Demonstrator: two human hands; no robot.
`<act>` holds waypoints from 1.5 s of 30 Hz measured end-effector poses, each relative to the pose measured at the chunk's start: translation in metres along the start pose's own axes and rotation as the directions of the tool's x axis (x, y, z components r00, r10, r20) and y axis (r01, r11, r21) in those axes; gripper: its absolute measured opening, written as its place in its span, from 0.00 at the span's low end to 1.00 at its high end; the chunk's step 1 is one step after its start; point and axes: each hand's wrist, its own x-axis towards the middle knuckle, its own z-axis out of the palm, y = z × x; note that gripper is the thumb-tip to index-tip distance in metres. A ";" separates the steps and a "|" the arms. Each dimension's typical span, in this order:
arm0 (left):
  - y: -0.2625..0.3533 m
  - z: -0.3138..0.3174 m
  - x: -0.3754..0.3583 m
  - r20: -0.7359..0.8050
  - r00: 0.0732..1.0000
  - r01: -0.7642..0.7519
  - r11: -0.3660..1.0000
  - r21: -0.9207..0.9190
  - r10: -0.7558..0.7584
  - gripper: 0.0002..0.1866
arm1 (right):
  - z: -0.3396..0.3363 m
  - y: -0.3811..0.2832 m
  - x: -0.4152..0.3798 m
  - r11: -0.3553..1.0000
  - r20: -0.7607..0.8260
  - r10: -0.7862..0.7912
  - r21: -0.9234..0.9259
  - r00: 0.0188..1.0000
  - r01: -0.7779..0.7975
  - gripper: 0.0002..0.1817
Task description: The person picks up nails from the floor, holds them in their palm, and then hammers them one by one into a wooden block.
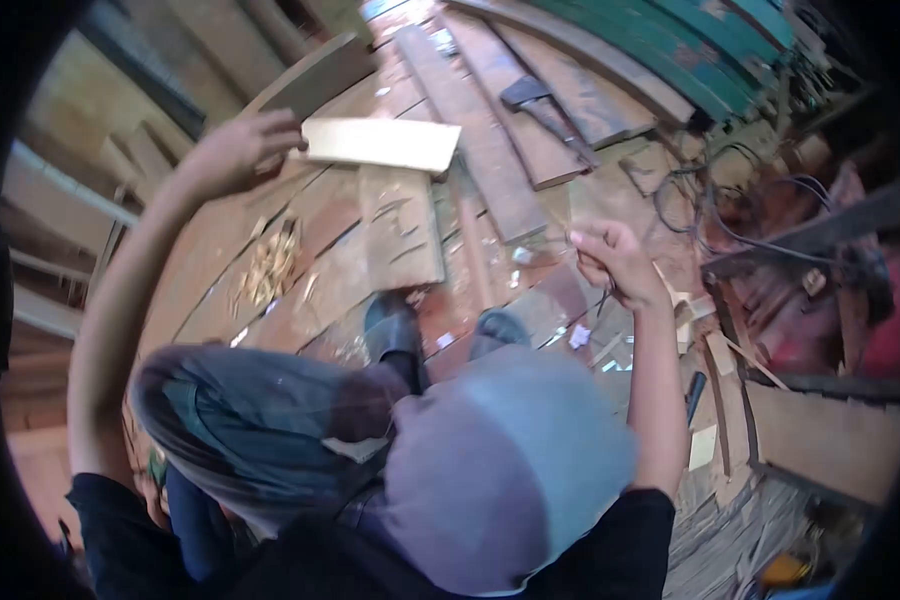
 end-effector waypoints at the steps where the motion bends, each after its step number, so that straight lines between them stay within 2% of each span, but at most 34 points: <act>1: 0.001 -0.023 -0.010 0.116 0.982 0.149 0.989 -0.015 -0.146 0.16 | 0.011 0.004 0.019 0.999 0.033 0.046 -0.008 0.998 -0.046 0.08; 2: -0.001 -0.041 -0.018 0.235 0.932 0.287 0.958 -0.019 -0.275 0.16 | 0.020 0.008 0.038 0.996 0.061 0.063 -0.072 0.996 -0.058 0.08; 4: -0.015 -0.051 -0.037 0.068 0.994 0.087 0.995 0.039 -0.090 0.15 | 0.036 0.016 0.073 0.978 0.097 0.079 -0.202 0.992 -0.058 0.09; 5: -0.017 -0.059 -0.041 0.116 0.989 0.100 0.994 -0.033 -0.095 0.14 | 0.043 0.017 0.090 0.960 0.116 0.100 -0.273 0.988 -0.065 0.09; 6: -0.020 -0.055 -0.046 0.100 0.992 0.078 0.997 0.015 -0.079 0.15 | 0.047 0.019 0.104 0.937 0.131 0.120 -0.342 0.984 -0.069 0.10; 8: -0.008 -0.056 -0.048 0.167 0.978 0.132 0.991 -0.021 -0.126 0.17 | 0.057 0.028 0.121 0.883 0.129 0.161 -0.461 0.978 -0.085 0.11; 11: -0.006 0.009 -0.065 0.129 0.984 0.127 0.991 -0.037 -0.121 0.17 | 0.057 0.029 0.142 0.788 0.078 0.171 -0.609 0.982 -0.089 0.11; 12: -0.010 0.034 -0.066 0.172 0.984 0.054 0.998 -0.019 -0.050 0.19 | 0.047 0.028 0.150 0.780 0.062 0.155 -0.620 0.986 -0.084 0.11; 14: -0.002 0.056 -0.061 0.333 0.943 0.073 0.990 -0.123 -0.028 0.18 | 0.026 0.031 0.162 0.772 0.015 0.133 -0.629 0.991 -0.094 0.12; 15: -0.003 0.069 -0.055 0.362 0.932 0.083 0.985 -0.151 -0.023 0.18 | 0.023 0.019 0.165 0.741 -0.049 0.235 -0.637 0.971 -0.212 0.11; 17: -0.007 0.099 -0.041 0.416 0.909 0.106 0.973 -0.207 -0.010 0.17 | -0.004 0.016 0.191 0.669 -0.060 0.442 -0.643 0.895 -0.374 0.11; 18: -0.007 0.116 -0.035 0.372 0.928 0.143 0.951 -0.274 -0.032 0.17 | -0.017 0.016 0.203 0.619 -0.063 0.541 -0.645 0.839 -0.448 0.11; 19: -0.008 0.134 -0.028 0.328 0.942 0.179 0.925 -0.335 -0.063 0.18 | -0.016 0.014 0.214 0.603 -0.077 0.565 -0.641 0.821 -0.475 0.12; 21: -0.013 0.169 -0.019 0.250 0.961 0.220 0.874 -0.434 -0.118 0.18 | -0.002 0.009 0.230 0.657 0.000 0.536 -0.627 0.844 -0.418 0.12; 22: -0.006 0.173 -0.018 0.232 0.959 0.266 0.808 -0.526 -0.165 0.17 | 0.008 0.010 0.241 0.687 0.045 0.520 -0.615 0.853 -0.387 0.13; 23: -0.004 0.177 -0.019 0.303 0.933 0.342 0.736 -0.584 -0.193 0.16 | 0.012 0.020 0.254 0.738 0.141 0.518 -0.572 0.844 -0.358 0.07; 24: -0.002 0.181 -0.022 0.381 0.899 0.423 0.648 -0.634 -0.214 0.15 | 0.029 0.023 0.261 0.739 0.173 0.509 -0.589 0.843 -0.325 0.07; 26: -0.005 0.215 -0.034 0.357 0.900 0.435 0.582 -0.687 -0.250 0.15 | 0.073 0.019 0.266 0.736 0.233 0.496 -0.624 0.837 -0.263 0.07; 27: -0.003 0.234 -0.040 0.344 0.898 0.440 0.546 -0.713 -0.275 0.15 | 0.083 0.024 0.272 0.793 0.323 0.471 -0.563 0.821 -0.233 0.08; 28: 0.000 0.247 -0.042 0.356 0.857 0.499 0.431 -0.752 -0.372 0.15 | 0.095 0.024 0.276 0.842 0.358 0.465 -0.462 0.810 -0.279 0.09; 30: 0.002 0.269 -0.038 0.386 0.748 0.560 0.201 -0.803 -0.540 0.16 | 0.108 0.038 0.291 0.835 0.309 0.420 -0.501 0.853 -0.229 0.10; 31: 0.004 0.275 -0.034 0.356 0.727 0.507 0.109 -0.855 -0.587 0.17 | 0.109 0.046 0.295 0.846 0.266 0.363 -0.495 0.893 -0.197 0.10; 33: 0.010 0.281 -0.028 0.260 0.752 0.446 0.176 -0.878 -0.606 0.17 | 0.116 0.053 0.304 0.859 0.185 0.240 -0.497 0.953 -0.119 0.11; 34: 0.015 0.281 -0.024 0.214 0.759 0.415 0.204 -0.886 -0.615 0.18 | 0.119 0.053 0.305 0.853 0.179 0.256 -0.504 0.950 -0.135 0.11; 35: 0.018 0.282 -0.019 0.142 0.789 0.395 0.315 -0.863 -0.598 0.19 | 0.122 0.053 0.305 0.847 0.168 0.270 -0.509 0.948 -0.151 0.11; 36: 0.019 0.281 -0.012 0.145 0.791 0.399 0.321 -0.859 -0.595 0.19 | 0.126 0.052 0.303 0.843 0.150 0.281 -0.511 0.948 -0.169 0.12; 37: 0.021 0.279 -0.007 0.151 0.796 0.403 0.326 -0.855 -0.586 0.19 | 0.130 0.056 0.308 0.773 0.160 0.237 -0.629 0.958 -0.086 0.12; 40: 0.016 0.274 0.005 0.158 0.804 0.433 0.383 -0.816 -0.573 0.22 | 0.142 0.070 0.323 0.702 0.141 -0.051 -0.699 0.989 0.136 0.12; 41: 0.013 0.273 0.007 0.150 0.809 0.441 0.418 -0.795 -0.568 0.23 | 0.143 0.072 0.327 0.647 0.097 -0.139 -0.744 0.985 0.165 0.13; 42: 0.012 0.274 0.008 0.147 0.812 0.451 0.448 -0.772 -0.564 0.24 | 0.143 0.076 0.333 0.640 0.107 -0.171 -0.744 0.979 0.193 0.13; 44: 0.008 0.276 0.015 0.033 0.872 0.372 0.619 -0.692 -0.488 0.27 | 0.141 0.084 0.343 0.622 0.123 -0.237 -0.743 0.964 0.248 0.14; 45: 0.004 0.278 0.020 -0.023 0.899 0.323 0.697 -0.640 -0.437 0.28 | 0.151 0.068 0.332 0.711 0.090 -0.096 -0.690 0.991 0.132 0.13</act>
